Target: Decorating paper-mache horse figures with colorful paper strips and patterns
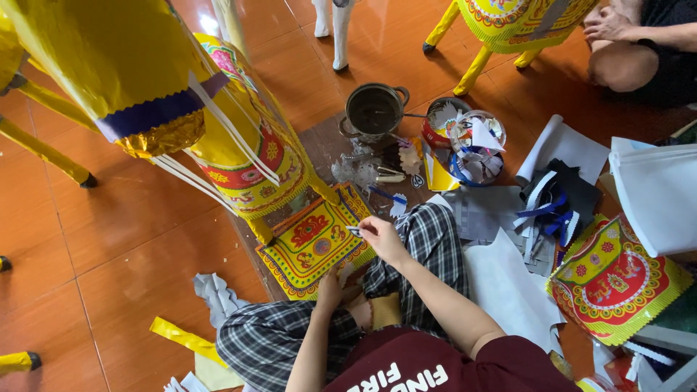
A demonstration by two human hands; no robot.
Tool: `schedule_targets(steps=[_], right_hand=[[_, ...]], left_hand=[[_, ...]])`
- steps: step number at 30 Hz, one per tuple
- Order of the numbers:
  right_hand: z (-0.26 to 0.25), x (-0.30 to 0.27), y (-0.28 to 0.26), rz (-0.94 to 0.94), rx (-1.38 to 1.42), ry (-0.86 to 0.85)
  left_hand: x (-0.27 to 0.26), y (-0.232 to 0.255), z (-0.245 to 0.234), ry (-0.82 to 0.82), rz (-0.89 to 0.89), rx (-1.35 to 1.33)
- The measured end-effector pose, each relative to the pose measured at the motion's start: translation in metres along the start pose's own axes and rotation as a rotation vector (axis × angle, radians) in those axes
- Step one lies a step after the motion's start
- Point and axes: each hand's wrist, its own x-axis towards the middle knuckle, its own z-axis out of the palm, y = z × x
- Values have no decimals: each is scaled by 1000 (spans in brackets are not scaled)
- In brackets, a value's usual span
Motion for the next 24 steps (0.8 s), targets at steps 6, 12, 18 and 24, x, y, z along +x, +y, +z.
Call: schedule_targets(steps=[6,12,18,24], right_hand=[[16,-3,13,48,-64,-89],[27,-3,19,63,-102,-174],[47,-18,35,78,-243,-304],[-12,36,65,-79,-431,-197]], left_hand=[[7,-21,12,-16,-88,255],[-13,31,-21,136,-86,102],[-23,61,-47,294,-218,-959],[-66,61,-109,573,-243,-596]])
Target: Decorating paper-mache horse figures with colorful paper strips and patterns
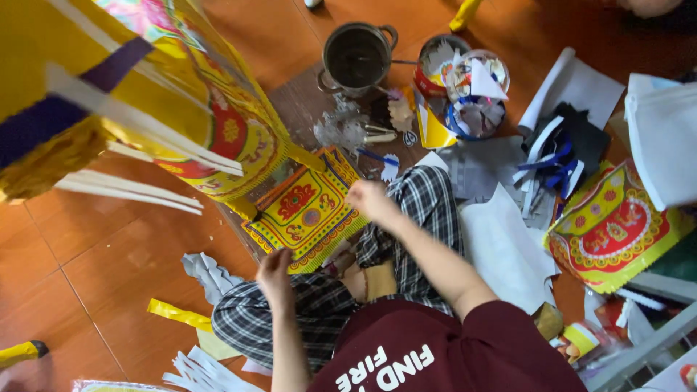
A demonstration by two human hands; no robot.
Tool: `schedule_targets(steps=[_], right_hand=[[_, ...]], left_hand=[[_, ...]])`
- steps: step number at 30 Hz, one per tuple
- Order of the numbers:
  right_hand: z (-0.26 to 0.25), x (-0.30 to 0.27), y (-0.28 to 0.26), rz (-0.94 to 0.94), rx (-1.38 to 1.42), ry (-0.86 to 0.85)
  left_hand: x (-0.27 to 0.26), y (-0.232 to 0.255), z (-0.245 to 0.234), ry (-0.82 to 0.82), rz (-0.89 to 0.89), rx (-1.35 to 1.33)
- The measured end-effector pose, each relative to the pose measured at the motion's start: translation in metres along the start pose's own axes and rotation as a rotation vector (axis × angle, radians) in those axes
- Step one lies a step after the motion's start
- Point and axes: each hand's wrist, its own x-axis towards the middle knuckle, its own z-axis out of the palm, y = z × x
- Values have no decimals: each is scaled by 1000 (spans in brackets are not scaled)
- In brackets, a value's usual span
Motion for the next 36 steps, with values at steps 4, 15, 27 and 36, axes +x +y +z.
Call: schedule_targets(steps=[4,15,27,36], right_hand=[[-92,59,65,258,-196,362],[-106,127,229,313,-442,494],[-113,119,188,544,-329,372],[-121,107,159,649,-332,328]], left_hand=[[7,-27,-51,233,210,255],[20,-56,-36,249,457,728],[43,-107,-38,282,369,697],[38,-91,-34,287,283,688]])
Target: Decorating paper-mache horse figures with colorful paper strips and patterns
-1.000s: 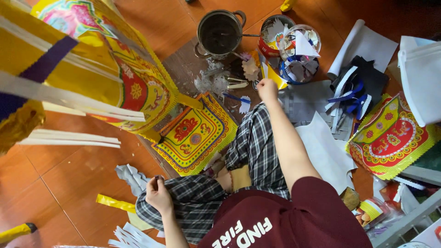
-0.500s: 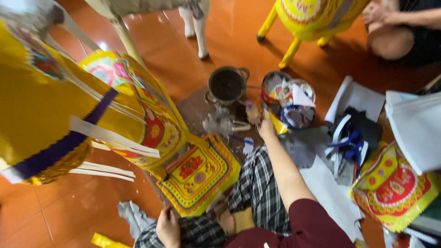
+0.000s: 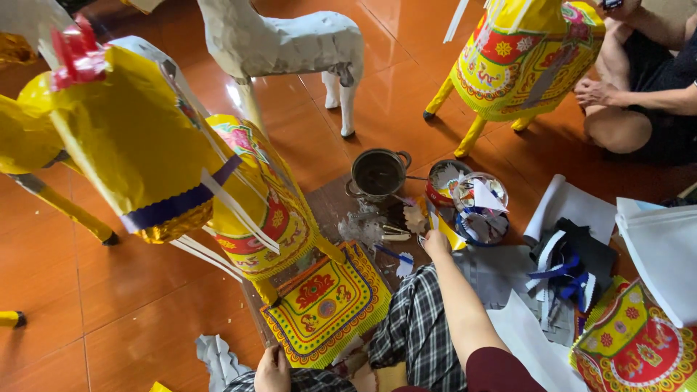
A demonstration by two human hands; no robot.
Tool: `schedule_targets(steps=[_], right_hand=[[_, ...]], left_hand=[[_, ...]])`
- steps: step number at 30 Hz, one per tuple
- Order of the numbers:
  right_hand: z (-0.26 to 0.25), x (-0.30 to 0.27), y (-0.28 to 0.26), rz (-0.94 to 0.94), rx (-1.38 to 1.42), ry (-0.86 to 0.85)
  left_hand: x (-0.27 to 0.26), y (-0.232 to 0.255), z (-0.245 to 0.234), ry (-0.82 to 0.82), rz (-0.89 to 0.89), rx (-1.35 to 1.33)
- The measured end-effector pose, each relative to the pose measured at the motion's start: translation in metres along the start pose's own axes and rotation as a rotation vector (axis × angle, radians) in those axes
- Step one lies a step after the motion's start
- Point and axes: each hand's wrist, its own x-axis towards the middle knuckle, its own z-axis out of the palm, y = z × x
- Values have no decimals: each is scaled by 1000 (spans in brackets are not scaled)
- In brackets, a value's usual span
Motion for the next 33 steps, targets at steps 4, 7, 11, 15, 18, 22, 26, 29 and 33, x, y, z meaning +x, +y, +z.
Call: schedule_targets(steps=[4,7,11,15,18,22,26,29,33], right_hand=[[-7,-3,-7,52,-49,-57],[-21,-16,-20,77,-63,-115],[-16,-19,-16,34,6,-78],[-24,-25,-15,60,-6,-69],[-24,-32,-3,11,80,12],[-19,-47,24,-197,342,294],[-38,-100,9,-248,474,314],[-37,-127,-6,-287,452,322],[-24,-134,-33,-369,475,339]], left_hand=[[1,4,-3,-41,-64,19],[3,-1,2,-47,-67,-5],[5,-8,4,-94,-61,-30],[0,16,-12,25,-59,-45],[3,19,-22,7,-109,-191],[26,10,-39,57,-112,-445],[78,27,-101,270,59,-585],[106,90,-179,277,112,-950],[143,143,-230,433,285,-999]])
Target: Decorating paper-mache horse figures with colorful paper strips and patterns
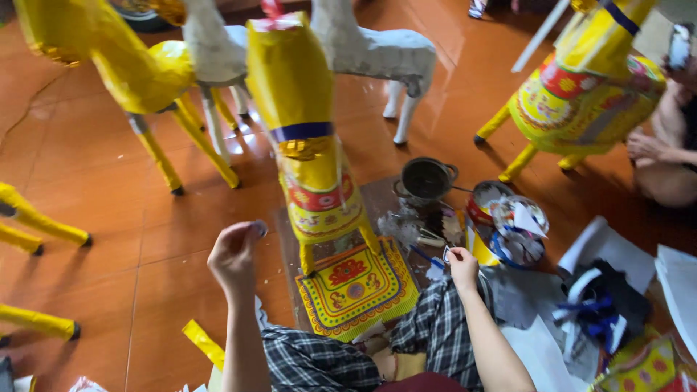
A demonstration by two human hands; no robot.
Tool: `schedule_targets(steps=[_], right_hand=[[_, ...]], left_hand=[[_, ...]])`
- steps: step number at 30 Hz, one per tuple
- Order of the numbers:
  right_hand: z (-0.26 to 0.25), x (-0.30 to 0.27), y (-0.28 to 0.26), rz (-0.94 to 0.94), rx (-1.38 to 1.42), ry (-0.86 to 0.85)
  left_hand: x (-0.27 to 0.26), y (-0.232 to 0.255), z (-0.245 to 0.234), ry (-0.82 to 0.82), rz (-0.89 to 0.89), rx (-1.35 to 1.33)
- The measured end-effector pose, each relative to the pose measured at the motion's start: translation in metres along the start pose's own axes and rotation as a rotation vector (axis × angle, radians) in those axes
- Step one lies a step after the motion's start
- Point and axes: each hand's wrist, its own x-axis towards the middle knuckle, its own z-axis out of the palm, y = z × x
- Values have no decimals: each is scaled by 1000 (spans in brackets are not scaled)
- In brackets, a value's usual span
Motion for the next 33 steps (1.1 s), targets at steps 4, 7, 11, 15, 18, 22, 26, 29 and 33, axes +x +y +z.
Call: schedule_targets(steps=[4,7,11,15,18,22,26,29,33], right_hand=[[-4,-2,-109,-154,221,-113],[-17,5,-211,-220,340,-180],[-40,1,-316,-353,534,-278],[-59,1,-372,-462,606,-340],[-62,19,-390,-618,664,-393],[-70,28,-439,-634,792,-426],[-68,24,-491,-477,993,-461],[-62,41,-506,-336,1049,-570],[-38,62,-511,-265,1151,-677]], left_hand=[[44,53,24,-97,33,-12],[85,77,40,-138,139,100],[130,104,70,-178,160,-95],[166,95,98,-223,121,-201],[175,86,109,-272,79,-390],[180,75,114,-346,62,-429],[182,75,113,-388,39,-432],[185,77,110,-414,53,-375],[179,82,109,-401,3,-375]])
